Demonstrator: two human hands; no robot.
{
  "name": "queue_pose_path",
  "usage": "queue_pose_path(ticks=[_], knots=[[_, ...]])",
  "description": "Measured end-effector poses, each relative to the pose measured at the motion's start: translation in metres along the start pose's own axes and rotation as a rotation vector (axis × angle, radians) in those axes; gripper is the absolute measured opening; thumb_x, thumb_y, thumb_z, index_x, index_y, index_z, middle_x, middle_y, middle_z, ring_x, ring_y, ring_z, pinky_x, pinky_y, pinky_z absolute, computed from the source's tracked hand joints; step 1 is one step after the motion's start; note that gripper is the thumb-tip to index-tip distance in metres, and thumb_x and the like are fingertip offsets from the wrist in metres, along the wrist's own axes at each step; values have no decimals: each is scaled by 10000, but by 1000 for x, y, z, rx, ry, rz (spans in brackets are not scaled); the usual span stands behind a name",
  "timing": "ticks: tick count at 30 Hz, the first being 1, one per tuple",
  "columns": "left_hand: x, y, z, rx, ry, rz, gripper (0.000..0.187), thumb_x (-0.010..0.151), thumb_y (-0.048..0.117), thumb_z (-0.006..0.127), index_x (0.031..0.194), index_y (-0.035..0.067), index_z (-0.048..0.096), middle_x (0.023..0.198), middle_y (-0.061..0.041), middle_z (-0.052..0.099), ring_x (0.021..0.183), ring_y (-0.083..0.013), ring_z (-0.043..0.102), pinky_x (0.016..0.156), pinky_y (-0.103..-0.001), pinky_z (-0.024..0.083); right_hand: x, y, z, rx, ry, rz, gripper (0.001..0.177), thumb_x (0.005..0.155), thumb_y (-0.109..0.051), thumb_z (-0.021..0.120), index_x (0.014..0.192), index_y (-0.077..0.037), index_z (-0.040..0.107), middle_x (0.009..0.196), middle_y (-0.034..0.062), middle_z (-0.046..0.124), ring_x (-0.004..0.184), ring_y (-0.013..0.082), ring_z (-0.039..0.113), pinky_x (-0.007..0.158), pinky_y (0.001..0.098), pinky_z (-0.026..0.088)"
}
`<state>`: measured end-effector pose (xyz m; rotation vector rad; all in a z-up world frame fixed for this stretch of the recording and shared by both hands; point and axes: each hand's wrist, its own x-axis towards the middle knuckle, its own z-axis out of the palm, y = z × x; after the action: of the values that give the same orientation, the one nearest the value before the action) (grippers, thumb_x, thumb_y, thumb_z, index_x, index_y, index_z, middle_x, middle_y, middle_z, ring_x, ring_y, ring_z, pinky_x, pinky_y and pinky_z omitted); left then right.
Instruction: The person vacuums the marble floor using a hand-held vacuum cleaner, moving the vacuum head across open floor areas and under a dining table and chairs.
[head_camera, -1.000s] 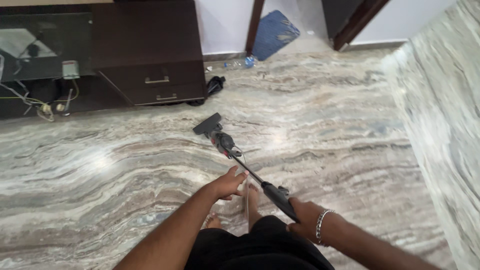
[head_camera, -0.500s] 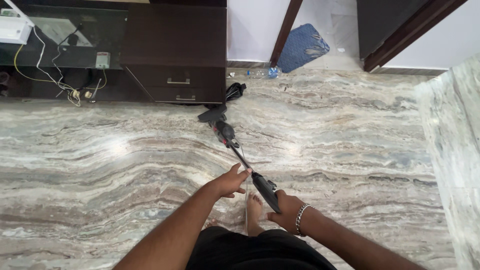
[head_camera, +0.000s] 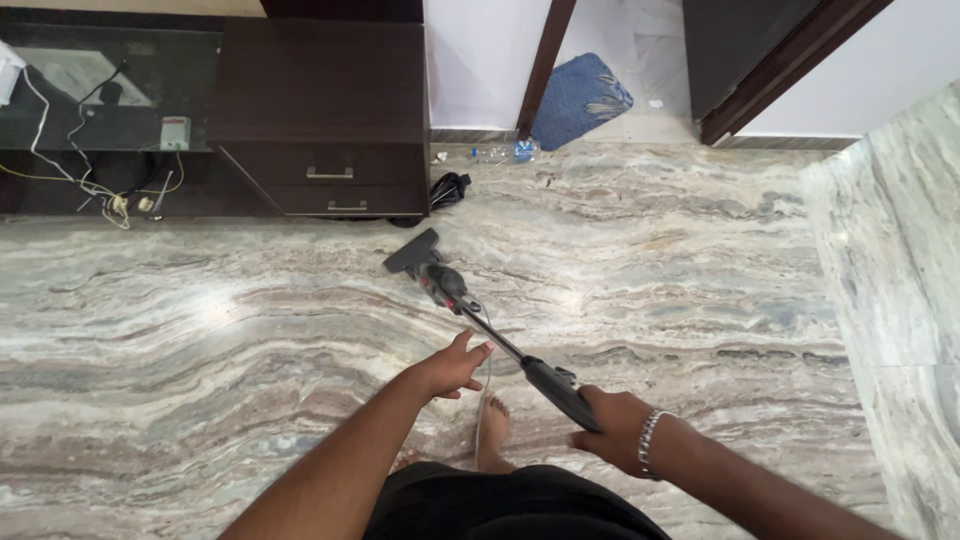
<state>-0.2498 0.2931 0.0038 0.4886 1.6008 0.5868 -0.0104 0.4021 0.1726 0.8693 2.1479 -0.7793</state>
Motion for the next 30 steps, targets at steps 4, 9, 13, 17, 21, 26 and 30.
queue_pose_path(ticks=[4,9,13,17,21,26,30], knots=[[11,10,6,-18,-10,-7,886,959,640,445,1644,281,11,1563,-67,490,1160,-222,701,921,-448,531,-15,28,-23,-68,-50,74,484,929,-414,670,1309,-145,537,964,144,758,934,286,758,853,417,575],[20,19,12,-51,2,16,900,950,629,472,1642,281,14,1574,-61,477,1159,-228,704,927,-458,538,-26,64,-59,-225,-17,45,500,908,-413,698,1329,-190,545,971,114,763,941,274,741,864,436,568],[19,25,15,-76,38,30,905,945,632,482,1643,289,19,1590,-44,455,1168,-224,702,940,-456,537,-28,71,-85,-307,-49,98,575,915,-462,690,1400,-220,496,981,104,763,959,264,754,882,436,570],[20,29,21,-111,52,28,908,950,635,470,1644,277,6,1592,-55,462,1172,-223,697,943,-461,540,-24,58,-101,-378,-51,99,601,906,-501,690,1408,-240,488,996,103,752,987,279,739,890,455,558],[19,32,25,-128,86,12,894,950,627,461,1646,279,21,1590,-57,459,1172,-218,708,928,-452,550,-16,42,-111,-466,-25,24,609,896,-546,680,1387,-233,502,1015,95,750,1013,290,720,889,463,552],[19,31,13,-130,94,15,883,985,628,435,1656,261,-8,1614,-86,397,1192,-210,697,911,-414,570,14,24,-134,-631,-99,32,669,929,-593,626,1456,-239,418,1074,94,729,1019,278,735,876,460,580],[19,33,1,-210,127,11,886,965,616,443,1646,263,-2,1610,-49,424,1181,-201,697,887,-409,553,30,15,-160,-744,-6,-71,617,942,-573,617,1437,-245,451,1071,91,739,1022,296,728,875,468,574]])
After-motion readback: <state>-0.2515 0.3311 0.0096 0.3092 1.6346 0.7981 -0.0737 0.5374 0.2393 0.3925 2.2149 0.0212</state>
